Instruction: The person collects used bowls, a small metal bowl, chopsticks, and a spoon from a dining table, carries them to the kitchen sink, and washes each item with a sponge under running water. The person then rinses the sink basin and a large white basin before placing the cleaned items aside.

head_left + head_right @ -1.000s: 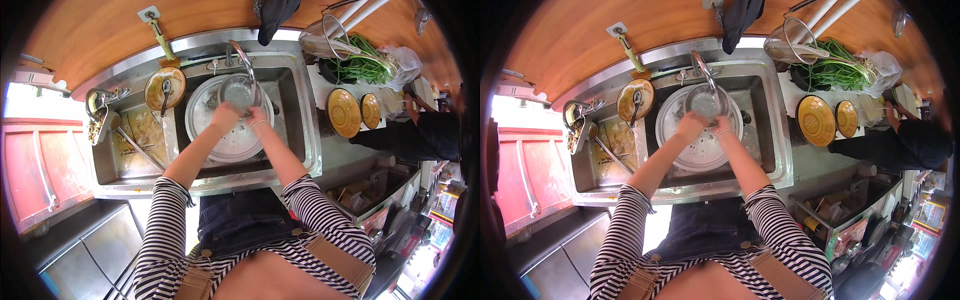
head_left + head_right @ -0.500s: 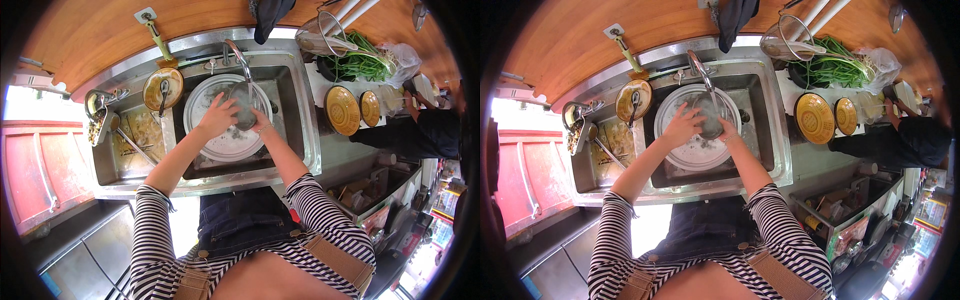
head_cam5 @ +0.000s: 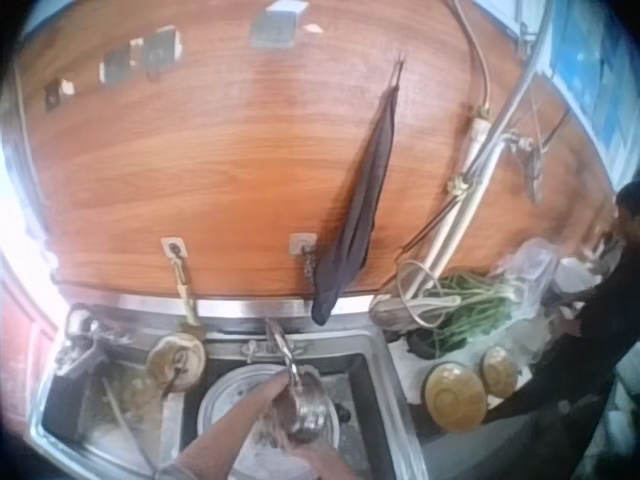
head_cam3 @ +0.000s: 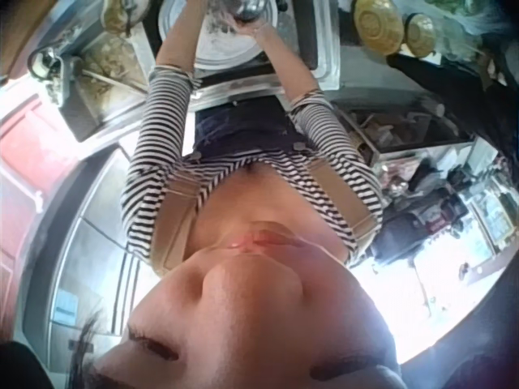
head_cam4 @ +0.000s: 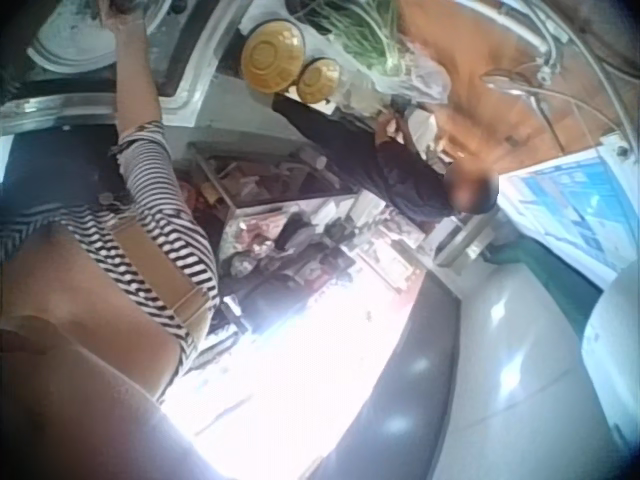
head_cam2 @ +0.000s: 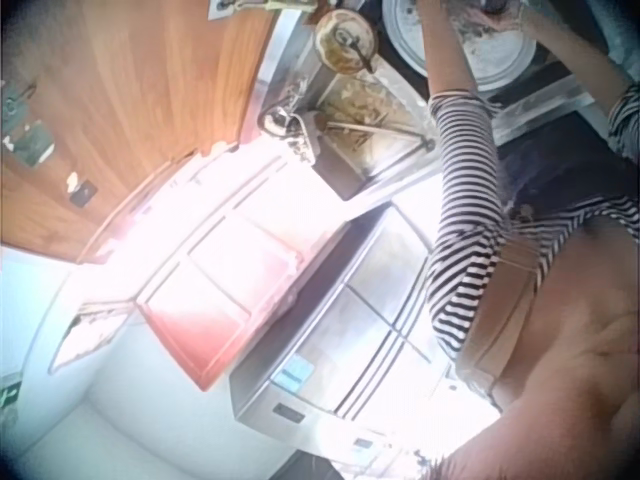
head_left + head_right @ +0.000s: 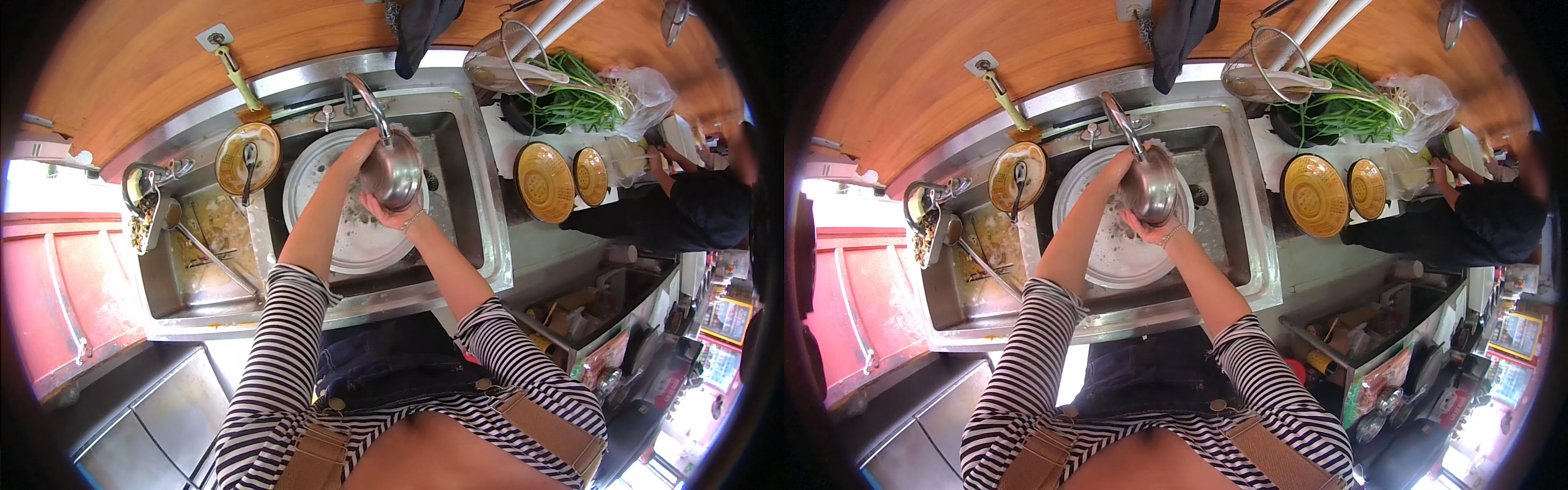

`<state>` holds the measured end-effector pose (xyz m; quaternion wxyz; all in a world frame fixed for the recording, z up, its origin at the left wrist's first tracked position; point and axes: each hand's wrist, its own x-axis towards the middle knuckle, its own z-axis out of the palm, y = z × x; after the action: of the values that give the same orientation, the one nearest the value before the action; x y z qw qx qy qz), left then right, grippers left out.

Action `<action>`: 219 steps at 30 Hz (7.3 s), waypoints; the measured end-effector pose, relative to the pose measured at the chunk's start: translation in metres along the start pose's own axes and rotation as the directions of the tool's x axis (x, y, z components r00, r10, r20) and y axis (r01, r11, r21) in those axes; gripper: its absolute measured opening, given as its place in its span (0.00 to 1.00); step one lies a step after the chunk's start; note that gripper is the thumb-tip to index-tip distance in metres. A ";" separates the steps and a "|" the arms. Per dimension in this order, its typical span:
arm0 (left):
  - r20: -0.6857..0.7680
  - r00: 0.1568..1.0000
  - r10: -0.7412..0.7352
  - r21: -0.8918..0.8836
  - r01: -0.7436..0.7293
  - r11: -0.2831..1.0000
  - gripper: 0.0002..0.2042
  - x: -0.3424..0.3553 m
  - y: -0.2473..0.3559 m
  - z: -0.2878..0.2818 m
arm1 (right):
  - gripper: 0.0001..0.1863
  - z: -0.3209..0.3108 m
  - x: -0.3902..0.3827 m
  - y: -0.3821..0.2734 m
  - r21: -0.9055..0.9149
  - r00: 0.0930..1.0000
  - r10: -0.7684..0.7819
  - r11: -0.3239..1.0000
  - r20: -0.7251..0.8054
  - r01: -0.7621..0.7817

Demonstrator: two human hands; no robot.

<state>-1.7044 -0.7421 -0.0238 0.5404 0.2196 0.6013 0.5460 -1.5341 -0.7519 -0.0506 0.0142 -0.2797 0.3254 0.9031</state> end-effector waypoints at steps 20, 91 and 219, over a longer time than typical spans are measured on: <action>0.415 0.856 0.308 0.908 -0.367 -0.203 0.15 -0.127 -0.019 0.008 | 0.18 0.020 0.021 -0.030 -0.662 0.766 -0.640 0.550 0.058 0.509; -0.140 0.956 0.258 0.008 -0.260 0.966 0.09 -0.013 -0.060 0.034 | 0.23 -0.109 -0.164 0.069 -0.396 0.296 -0.955 0.263 0.022 0.880; -0.112 0.935 -0.336 -0.754 0.140 0.642 0.16 -0.108 -0.104 0.024 | 0.17 0.297 -0.246 -0.047 -0.781 0.587 -0.514 -0.412 0.625 0.471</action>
<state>-1.6145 -0.8560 -0.0679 0.5728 -0.1661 0.4152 0.6870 -1.4641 -0.5000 0.2364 0.2150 -0.3233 -0.5888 0.7090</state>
